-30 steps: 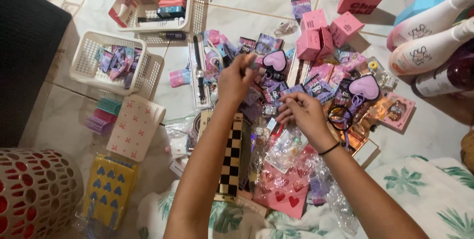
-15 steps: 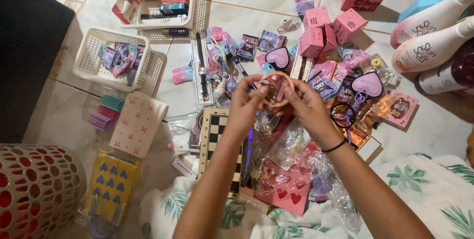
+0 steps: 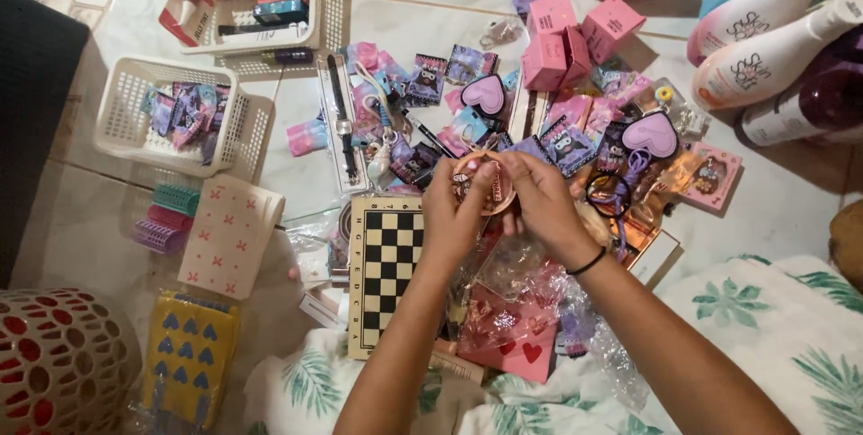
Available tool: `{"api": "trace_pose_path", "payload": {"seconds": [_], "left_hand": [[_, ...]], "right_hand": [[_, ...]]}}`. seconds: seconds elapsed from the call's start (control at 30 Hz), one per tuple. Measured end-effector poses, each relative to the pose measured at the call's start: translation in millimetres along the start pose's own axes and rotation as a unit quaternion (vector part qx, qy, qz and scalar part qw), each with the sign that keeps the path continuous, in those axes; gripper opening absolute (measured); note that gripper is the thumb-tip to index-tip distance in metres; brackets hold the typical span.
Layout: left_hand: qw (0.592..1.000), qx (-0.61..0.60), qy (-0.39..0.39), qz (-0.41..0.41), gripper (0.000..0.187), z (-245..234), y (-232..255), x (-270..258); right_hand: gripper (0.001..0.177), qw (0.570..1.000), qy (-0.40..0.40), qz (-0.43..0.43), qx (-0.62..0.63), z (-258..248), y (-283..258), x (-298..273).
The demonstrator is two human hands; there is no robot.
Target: The person sits on the floor and sorts a variety of small items, including pink boxes, tubes, and packaged goods, into white plastic baskets. They pick up items, inspect them, and place them into the baskets or back onto the floor.
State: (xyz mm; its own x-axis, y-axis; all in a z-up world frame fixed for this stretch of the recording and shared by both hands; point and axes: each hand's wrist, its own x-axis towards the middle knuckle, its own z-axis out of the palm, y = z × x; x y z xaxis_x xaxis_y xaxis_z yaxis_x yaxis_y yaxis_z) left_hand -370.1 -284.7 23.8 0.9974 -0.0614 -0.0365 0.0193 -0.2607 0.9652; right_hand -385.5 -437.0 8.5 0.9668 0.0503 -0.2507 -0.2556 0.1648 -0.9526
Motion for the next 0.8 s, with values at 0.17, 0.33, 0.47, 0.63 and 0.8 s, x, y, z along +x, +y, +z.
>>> {"api": "trace_pose_path", "payload": {"seconds": [0.17,0.33,0.47,0.63,0.8], "left_hand": [[0.996,-0.079,0.011,-0.028,0.042,10,-30,4],[0.961,-0.238,-0.035,-0.138,0.039,10,-40,-3],[0.943,-0.273,-0.076,-0.176,0.022,14,-28,-7],[0.911,-0.348,-0.103,-0.196,0.037,22,-11,-18],[0.92,-0.347,-0.089,-0.157,0.03,15,-11,-32]], "right_hand": [[0.041,1.0,-0.008,0.01,-0.006,-3,-1,4],[0.03,0.974,0.05,0.06,-0.212,-57,-11,15],[0.036,0.842,0.179,-0.005,-0.508,-149,-23,-19],[0.094,0.707,0.194,0.034,-0.679,-191,-1,-49],[0.06,0.701,0.234,0.141,-0.659,-179,2,-40]]}}
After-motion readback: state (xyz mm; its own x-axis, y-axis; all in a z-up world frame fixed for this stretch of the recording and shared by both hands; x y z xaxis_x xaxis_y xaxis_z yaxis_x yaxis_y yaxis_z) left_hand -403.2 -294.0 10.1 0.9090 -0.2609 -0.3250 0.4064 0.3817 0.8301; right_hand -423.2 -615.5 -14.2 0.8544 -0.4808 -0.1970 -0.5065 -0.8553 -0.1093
